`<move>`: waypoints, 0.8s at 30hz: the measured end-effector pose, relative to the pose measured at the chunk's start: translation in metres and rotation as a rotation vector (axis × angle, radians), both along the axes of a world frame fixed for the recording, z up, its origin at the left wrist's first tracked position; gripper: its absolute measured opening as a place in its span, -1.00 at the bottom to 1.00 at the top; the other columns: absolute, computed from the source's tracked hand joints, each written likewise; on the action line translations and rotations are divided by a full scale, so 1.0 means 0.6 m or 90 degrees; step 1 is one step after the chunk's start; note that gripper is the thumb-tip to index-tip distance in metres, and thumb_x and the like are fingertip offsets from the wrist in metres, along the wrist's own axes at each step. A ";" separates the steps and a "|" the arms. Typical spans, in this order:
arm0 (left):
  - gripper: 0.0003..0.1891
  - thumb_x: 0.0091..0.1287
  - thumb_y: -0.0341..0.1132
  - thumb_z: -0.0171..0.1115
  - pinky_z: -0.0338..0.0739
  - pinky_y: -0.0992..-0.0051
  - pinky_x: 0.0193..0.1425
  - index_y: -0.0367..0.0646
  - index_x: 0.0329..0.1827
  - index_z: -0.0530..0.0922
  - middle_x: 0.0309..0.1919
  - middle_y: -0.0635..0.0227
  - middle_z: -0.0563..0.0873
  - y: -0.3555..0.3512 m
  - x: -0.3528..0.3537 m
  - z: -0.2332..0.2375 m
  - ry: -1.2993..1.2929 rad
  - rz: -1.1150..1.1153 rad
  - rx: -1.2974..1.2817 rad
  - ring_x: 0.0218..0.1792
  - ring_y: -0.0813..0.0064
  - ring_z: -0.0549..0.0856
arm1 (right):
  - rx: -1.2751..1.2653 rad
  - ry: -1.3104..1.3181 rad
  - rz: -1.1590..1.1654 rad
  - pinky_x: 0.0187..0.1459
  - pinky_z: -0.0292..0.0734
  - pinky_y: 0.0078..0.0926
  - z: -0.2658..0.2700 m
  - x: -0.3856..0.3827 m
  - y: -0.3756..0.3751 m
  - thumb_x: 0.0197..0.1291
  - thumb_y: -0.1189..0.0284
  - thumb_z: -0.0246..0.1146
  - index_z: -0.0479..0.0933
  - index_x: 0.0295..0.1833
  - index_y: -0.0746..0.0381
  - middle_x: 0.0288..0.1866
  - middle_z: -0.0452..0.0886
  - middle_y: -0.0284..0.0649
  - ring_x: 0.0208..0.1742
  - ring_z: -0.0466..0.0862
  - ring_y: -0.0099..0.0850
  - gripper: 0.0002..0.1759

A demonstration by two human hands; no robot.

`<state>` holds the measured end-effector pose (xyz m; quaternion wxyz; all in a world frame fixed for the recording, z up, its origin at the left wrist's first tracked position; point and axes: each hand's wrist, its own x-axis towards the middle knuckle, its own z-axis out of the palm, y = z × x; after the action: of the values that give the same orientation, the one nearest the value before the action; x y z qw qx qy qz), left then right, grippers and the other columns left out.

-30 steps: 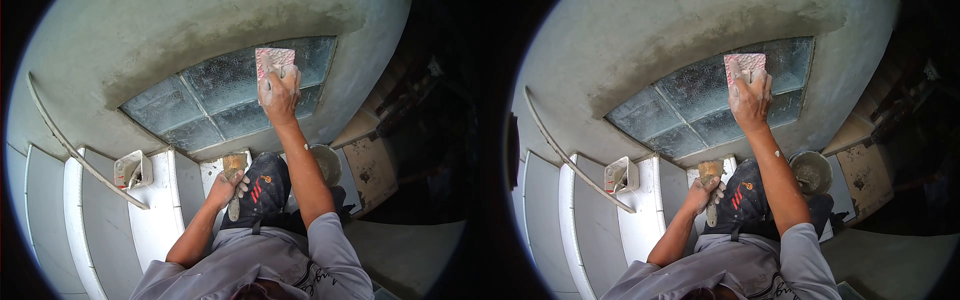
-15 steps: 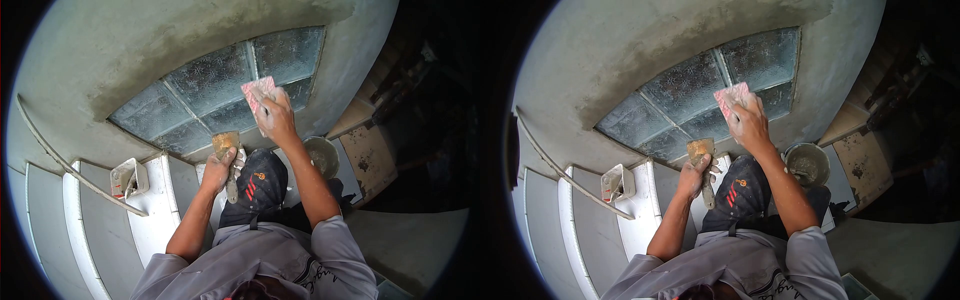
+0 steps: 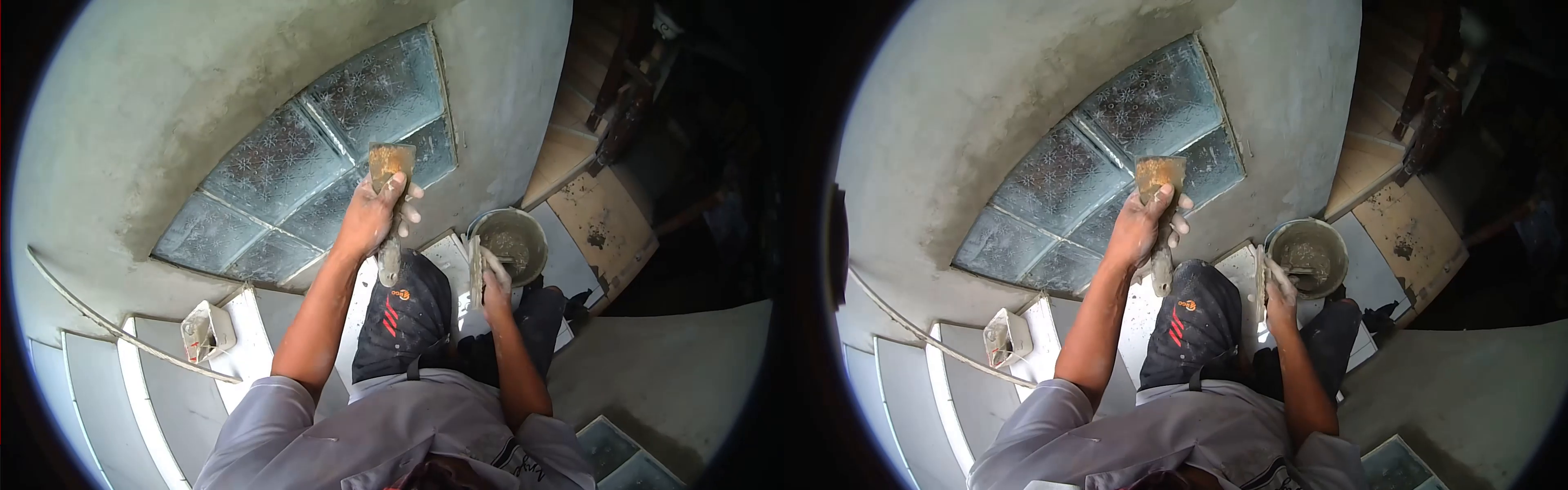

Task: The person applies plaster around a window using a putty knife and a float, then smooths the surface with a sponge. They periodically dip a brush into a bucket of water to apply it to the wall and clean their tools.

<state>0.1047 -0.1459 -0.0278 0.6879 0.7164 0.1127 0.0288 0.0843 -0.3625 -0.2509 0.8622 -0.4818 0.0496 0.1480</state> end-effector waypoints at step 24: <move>-0.30 0.48 0.14 0.25 0.55 0.42 0.19 -0.29 0.41 0.41 0.11 0.21 0.67 -0.037 -0.174 -0.133 -0.053 0.037 0.122 0.10 0.48 0.63 | -0.471 -0.610 0.052 0.11 0.52 -0.12 0.178 -0.060 0.101 0.33 0.54 0.19 0.41 0.45 0.34 0.00 0.63 0.15 0.02 0.64 0.06 -0.43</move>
<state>0.0005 -0.1681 -0.1075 0.6192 0.7736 0.1013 0.0894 0.0484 -0.3021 -0.1441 0.5576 -0.7641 -0.3146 -0.0792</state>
